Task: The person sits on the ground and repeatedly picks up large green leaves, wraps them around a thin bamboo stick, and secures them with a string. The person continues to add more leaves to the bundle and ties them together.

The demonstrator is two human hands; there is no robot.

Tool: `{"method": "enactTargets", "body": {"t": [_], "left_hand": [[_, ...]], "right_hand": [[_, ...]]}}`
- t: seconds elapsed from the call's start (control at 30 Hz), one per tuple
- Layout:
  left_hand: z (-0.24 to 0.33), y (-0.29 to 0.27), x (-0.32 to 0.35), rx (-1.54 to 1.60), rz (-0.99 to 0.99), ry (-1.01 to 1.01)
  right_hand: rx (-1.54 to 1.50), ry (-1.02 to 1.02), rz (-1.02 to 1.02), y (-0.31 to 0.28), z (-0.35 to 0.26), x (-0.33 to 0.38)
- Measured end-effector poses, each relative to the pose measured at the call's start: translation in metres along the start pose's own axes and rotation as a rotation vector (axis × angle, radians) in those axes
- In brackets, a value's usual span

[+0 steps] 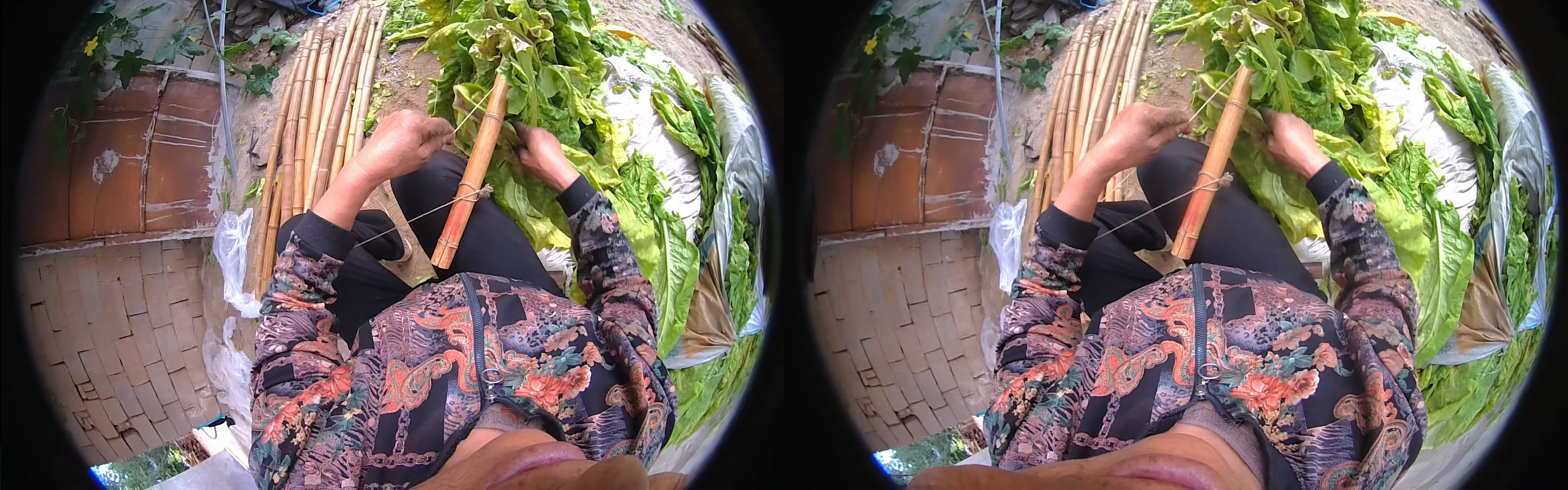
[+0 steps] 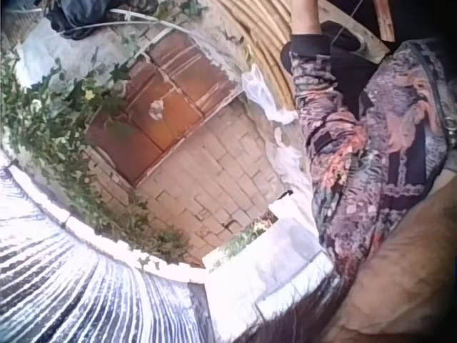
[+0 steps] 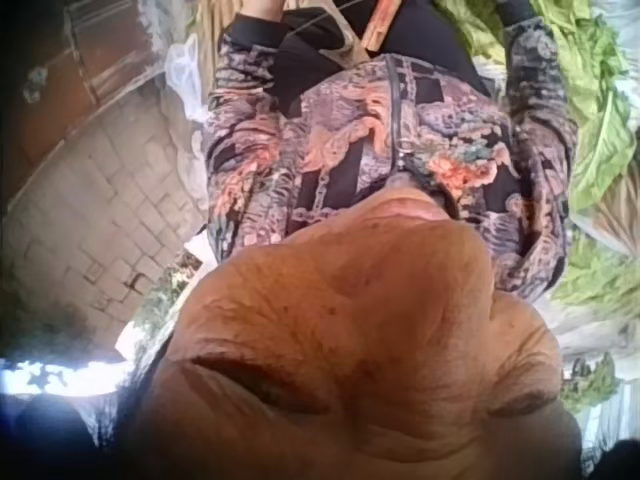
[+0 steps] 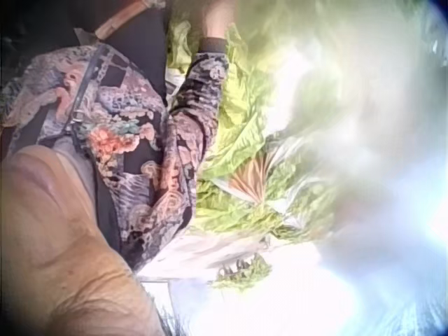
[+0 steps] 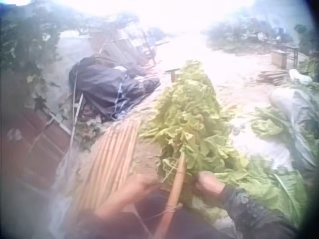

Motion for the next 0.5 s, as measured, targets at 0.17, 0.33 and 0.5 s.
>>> {"method": "enactTargets", "body": {"t": [0.17, 0.33, 0.5], "left_hand": [[-0.098, 0.061, -0.048, -0.092, -0.226, -0.201], [-0.02, -0.013, -0.128, -0.201, -0.108, 0.064], [0.111, -0.031, -0.081, -0.24, 0.044, 0.284]], "right_hand": [[-0.48, 0.014, 0.07, 0.037, 0.022, -0.027], [-0.194, -0.146, -0.051, -0.008, -0.021, -0.007], [0.12, 0.163, 0.256, -0.031, 0.016, -0.011]]}}
Point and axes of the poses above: each hand's wrist, its own x-axis away from the middle knuckle, its own y-axis out of the palm, z = x × y, the point moved 9 cm from there along -x, towards the middle knuckle, and after that the axes turned 4 degrees about -y, right-handed, at the moved point
